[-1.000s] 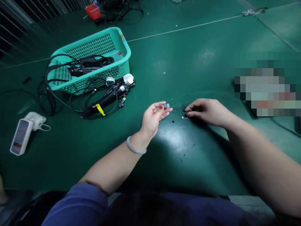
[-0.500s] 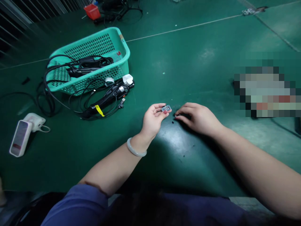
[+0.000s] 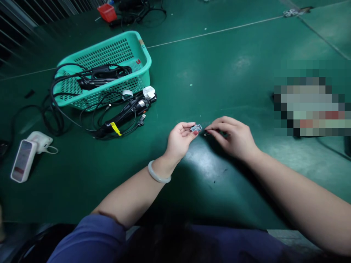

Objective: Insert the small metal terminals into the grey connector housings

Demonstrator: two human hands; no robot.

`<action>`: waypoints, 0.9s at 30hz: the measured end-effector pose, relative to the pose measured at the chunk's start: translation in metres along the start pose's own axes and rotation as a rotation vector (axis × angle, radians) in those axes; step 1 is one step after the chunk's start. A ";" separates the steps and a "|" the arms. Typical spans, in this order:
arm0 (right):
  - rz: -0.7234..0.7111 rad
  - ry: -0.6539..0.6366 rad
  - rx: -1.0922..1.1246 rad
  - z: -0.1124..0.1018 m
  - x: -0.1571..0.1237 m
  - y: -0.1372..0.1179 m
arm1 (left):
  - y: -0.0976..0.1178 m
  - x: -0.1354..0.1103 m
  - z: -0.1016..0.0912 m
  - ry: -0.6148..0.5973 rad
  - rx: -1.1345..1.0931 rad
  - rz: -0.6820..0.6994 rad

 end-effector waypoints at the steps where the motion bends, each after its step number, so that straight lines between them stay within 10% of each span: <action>1: 0.008 0.047 -0.003 -0.006 -0.001 0.000 | 0.000 0.000 0.001 -0.009 0.001 -0.003; 15: -0.135 -0.012 -0.267 -0.002 0.000 -0.020 | -0.003 -0.002 0.008 -0.066 0.009 -0.051; 27: -0.017 0.111 0.014 -0.010 -0.001 -0.005 | -0.004 0.000 0.012 -0.132 -0.003 -0.041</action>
Point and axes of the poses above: each hand's wrist, its own x-axis towards the middle knuckle, its own z-axis out of the palm, y = z × x, the point moved 10 cm from there along x, towards the middle knuckle, and after that the axes turned 10 degrees about -y, right-handed, at the moved point
